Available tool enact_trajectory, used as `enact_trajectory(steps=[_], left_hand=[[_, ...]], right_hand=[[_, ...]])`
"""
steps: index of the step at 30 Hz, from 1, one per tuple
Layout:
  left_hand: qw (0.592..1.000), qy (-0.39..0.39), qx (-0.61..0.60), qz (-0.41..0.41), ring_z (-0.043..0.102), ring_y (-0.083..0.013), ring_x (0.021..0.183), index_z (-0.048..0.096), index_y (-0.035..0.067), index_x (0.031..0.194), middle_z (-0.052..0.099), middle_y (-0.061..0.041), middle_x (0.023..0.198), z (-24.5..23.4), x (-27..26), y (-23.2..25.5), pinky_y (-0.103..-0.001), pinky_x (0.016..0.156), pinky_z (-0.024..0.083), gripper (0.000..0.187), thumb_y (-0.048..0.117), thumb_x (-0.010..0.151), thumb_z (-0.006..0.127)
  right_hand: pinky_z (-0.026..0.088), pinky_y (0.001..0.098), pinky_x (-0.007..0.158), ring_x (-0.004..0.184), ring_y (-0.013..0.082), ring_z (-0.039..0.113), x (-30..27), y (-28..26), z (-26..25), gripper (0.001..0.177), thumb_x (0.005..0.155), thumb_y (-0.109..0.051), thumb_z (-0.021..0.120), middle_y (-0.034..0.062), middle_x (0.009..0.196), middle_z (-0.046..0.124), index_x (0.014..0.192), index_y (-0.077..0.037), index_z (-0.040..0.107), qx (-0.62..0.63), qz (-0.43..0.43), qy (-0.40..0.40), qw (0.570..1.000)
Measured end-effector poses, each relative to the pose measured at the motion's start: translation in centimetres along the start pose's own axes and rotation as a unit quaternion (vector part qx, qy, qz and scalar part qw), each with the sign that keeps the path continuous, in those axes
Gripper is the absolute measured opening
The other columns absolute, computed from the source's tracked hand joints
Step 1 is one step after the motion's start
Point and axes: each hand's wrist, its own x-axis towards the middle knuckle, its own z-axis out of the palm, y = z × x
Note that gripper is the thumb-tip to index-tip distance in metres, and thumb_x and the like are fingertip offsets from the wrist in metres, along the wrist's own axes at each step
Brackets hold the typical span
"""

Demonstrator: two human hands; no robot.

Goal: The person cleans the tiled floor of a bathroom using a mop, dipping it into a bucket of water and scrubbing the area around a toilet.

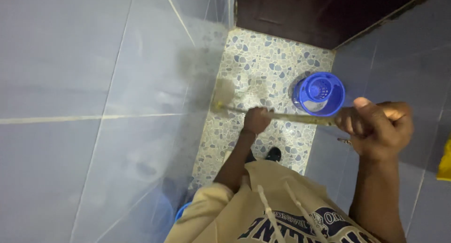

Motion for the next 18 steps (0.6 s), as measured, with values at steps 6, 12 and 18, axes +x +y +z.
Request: enact_trajectory(steps=[6, 12, 18], left_hand=[[0.983, -0.13, 0.087, -0.099, 0.07, -0.037, 0.078, 0.078, 0.014, 0.083, 0.074, -0.015, 0.081, 2.6, -9.5, -1.2, -0.05, 0.079, 0.056, 0.024, 0.029, 0.091, 0.061], [0.976, -0.184, 0.103, -0.062, 0.073, -0.0338, 0.083, 0.08, 0.022, 0.094, 0.076, -0.011, 0.09, 4.2, -8.6, 0.3, -0.048, 0.08, 0.056, 0.02, 0.03, 0.079, 0.069], [0.997, -0.003, 0.019, 0.075, 0.065, -0.0341, 0.084, 0.072, 0.013, 0.079, 0.071, -0.011, 0.082, 10.0, -4.0, 2.1, -0.046, 0.083, 0.052, 0.018, 0.022, 0.093, 0.065]], right_hand=[[0.032, 0.0385, 0.052, 0.04, 0.0135, 0.031, -4.3, 2.1, -2.1, 0.06, 0.108, -0.004, 0.053, 0.002, 0.047, 0.031, 0.051, -0.008, 0.034, 0.011, 0.093, 0.03, 0.995], [0.038, 0.0372, 0.051, 0.043, 0.0134, 0.036, -9.6, -1.6, -4.4, 0.054, 0.105, -0.003, 0.055, 0.0, 0.053, 0.031, 0.056, -0.01, 0.033, -0.021, 0.017, 0.029, 0.999], [0.028, 0.033, 0.045, 0.043, 0.0121, 0.033, -14.3, -4.5, -3.5, 0.055, 0.102, 0.002, 0.055, 0.0032, 0.05, 0.037, 0.056, -0.009, 0.028, -0.122, -0.048, -0.009, 0.991]])
